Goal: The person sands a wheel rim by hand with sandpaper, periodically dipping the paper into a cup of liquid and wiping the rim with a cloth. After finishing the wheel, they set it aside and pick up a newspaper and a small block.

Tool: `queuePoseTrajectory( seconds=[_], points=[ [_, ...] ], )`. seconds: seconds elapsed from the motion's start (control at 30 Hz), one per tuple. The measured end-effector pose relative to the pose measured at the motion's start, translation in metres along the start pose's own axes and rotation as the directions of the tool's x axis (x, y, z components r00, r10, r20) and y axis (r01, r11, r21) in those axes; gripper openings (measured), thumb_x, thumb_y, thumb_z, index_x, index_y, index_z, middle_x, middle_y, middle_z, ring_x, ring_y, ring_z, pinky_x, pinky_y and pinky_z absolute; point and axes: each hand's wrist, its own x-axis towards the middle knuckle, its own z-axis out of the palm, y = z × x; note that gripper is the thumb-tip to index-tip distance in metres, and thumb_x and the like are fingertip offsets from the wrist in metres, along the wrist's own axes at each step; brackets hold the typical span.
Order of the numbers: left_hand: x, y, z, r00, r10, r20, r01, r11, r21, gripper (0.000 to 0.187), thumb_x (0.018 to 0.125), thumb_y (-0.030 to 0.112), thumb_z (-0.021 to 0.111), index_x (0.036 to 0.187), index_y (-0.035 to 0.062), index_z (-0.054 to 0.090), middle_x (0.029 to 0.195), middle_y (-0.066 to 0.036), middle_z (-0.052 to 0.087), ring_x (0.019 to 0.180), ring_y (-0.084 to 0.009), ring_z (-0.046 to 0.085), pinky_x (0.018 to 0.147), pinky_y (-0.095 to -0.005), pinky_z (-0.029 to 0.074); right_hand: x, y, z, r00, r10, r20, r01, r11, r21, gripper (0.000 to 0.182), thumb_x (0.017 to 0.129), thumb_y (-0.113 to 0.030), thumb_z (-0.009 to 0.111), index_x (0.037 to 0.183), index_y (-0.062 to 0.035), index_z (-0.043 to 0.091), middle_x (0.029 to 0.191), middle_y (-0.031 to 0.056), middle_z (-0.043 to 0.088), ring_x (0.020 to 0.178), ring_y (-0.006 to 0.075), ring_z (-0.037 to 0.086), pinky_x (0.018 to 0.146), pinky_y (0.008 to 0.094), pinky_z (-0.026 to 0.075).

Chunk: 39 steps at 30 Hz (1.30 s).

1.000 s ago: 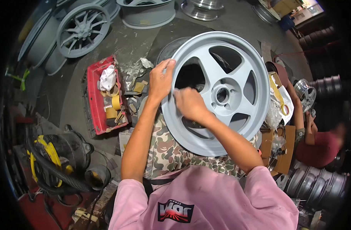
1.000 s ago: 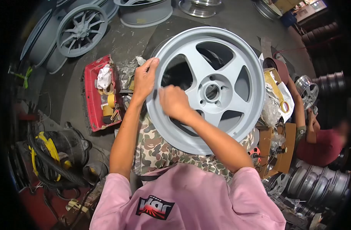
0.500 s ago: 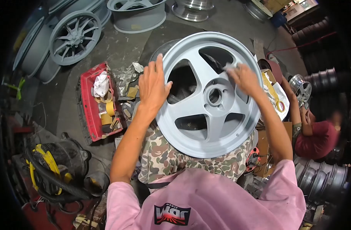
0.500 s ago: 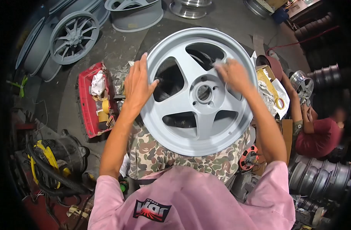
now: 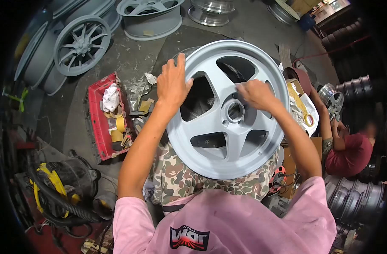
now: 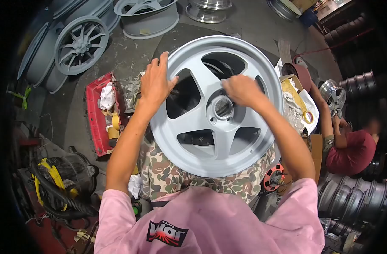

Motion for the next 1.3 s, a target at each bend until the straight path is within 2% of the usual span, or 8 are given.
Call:
queuePoseTrajectory(
  seconds=[0.1, 0.17, 0.33, 0.57, 0.73, 0.9, 1.1, 1.3],
  points=[
    [-0.001, -0.004, 0.007, 0.999, 0.025, -0.043, -0.026, 1.000, -0.009, 0.075, 0.077, 0.023, 0.087, 0.138, 0.0056, 0.046, 0.115, -0.020, 0.063, 0.107, -0.0420, 0.065, 0.086, -0.0522, 0.057, 0.047, -0.006, 0.021, 0.991, 0.041, -0.127, 0.009, 0.930, 0.368, 0.052, 0.100, -0.035, 0.053, 0.080, 0.0101, 0.070, 0.081, 0.0346, 0.068, 0.084, 0.0518, 0.070, 0.085, 0.0573, 0.054],
    [-0.001, -0.003, 0.006, 0.999, 0.026, -0.032, -0.026, 1.000, -0.016, 0.072, 0.078, 0.023, 0.086, 0.135, 0.0050, 0.047, 0.113, -0.020, 0.064, 0.106, -0.0420, 0.066, 0.086, -0.0519, 0.057, 0.085, -0.002, 0.017, 0.977, 0.129, 0.167, -0.211, 0.563, 0.799, 0.044, 0.103, -0.035, 0.054, 0.076, -0.0030, 0.068, 0.082, 0.0189, 0.075, 0.057, 0.0190, 0.056, 0.055, 0.0374, 0.045],
    [0.000, -0.008, 0.006, 0.998, 0.041, -0.044, -0.042, 0.998, -0.040, 0.065, 0.078, 0.021, 0.086, 0.128, 0.0036, 0.048, 0.110, -0.021, 0.066, 0.103, -0.0427, 0.067, 0.086, -0.0523, 0.056, 0.099, 0.016, -0.005, 0.845, 0.451, 0.288, -0.241, -0.160, 0.957, 0.028, 0.110, -0.025, 0.041, 0.100, -0.0069, 0.060, 0.070, -0.0053, 0.048, 0.048, 0.0053, 0.035, 0.041, 0.0240, 0.024],
    [0.002, -0.007, 0.008, 0.997, 0.064, -0.043, -0.066, 0.997, -0.044, 0.064, 0.076, 0.017, 0.087, 0.125, 0.0027, 0.047, 0.111, -0.022, 0.065, 0.105, -0.0434, 0.066, 0.086, -0.0528, 0.057, 0.097, 0.046, 0.029, 0.804, 0.558, 0.205, -0.228, -0.029, 0.973, 0.029, 0.109, -0.023, 0.045, 0.106, -0.0032, 0.065, 0.080, 0.0030, 0.067, 0.053, 0.0083, 0.046, 0.047, 0.0269, 0.036],
    [-0.005, -0.011, 0.002, 0.999, 0.041, 0.003, -0.041, 0.998, -0.045, 0.078, 0.072, 0.013, 0.089, 0.136, 0.0057, 0.045, 0.120, -0.023, 0.060, 0.109, -0.0441, 0.064, 0.088, -0.0540, 0.057, 0.071, -0.014, -0.029, 0.991, -0.129, 0.027, 0.010, 0.276, 0.961, 0.044, 0.111, -0.040, 0.047, 0.121, -0.0050, 0.071, 0.069, -0.0060, 0.052, 0.056, 0.0064, 0.038, 0.054, 0.0232, 0.034],
    [-0.049, -0.008, -0.021, 0.996, -0.033, 0.088, 0.042, 0.994, -0.100, 0.102, 0.071, 0.012, 0.089, 0.156, 0.0128, 0.033, 0.134, -0.025, 0.052, 0.123, -0.0457, 0.057, 0.096, -0.0535, 0.054, -0.014, 0.093, -0.043, 0.938, -0.084, -0.337, 0.099, 0.995, 0.028, 0.041, 0.109, -0.034, 0.046, 0.126, -0.0052, 0.070, 0.082, 0.0079, 0.069, 0.069, 0.0240, 0.061, 0.065, 0.0340, 0.048],
    [-0.102, 0.017, -0.021, 0.950, 0.239, -0.200, -0.238, 0.971, 0.028, 0.084, 0.079, 0.014, 0.083, 0.152, 0.0050, 0.044, 0.147, -0.025, 0.048, 0.136, -0.0449, 0.048, 0.113, -0.0528, 0.041, -0.110, 0.170, 0.038, 0.932, -0.323, 0.163, 0.355, 0.725, -0.590, 0.025, 0.099, -0.027, 0.060, 0.117, -0.0203, 0.076, 0.121, 0.0021, 0.063, 0.116, 0.0172, 0.058, 0.097, 0.0388, 0.045],
    [-0.134, 0.051, -0.007, 0.958, 0.216, 0.188, -0.204, 0.976, -0.078, 0.080, 0.080, 0.024, 0.085, 0.143, -0.0084, 0.048, 0.132, -0.024, 0.057, 0.128, -0.0381, 0.053, 0.111, -0.0449, 0.042, -0.016, 0.149, 0.005, 0.923, -0.354, 0.152, 0.344, 0.581, -0.738, 0.019, 0.099, -0.027, 0.058, 0.103, -0.0209, 0.075, 0.125, 0.0005, 0.059, 0.113, 0.0182, 0.055, 0.098, 0.0374, 0.041]
  ],
)
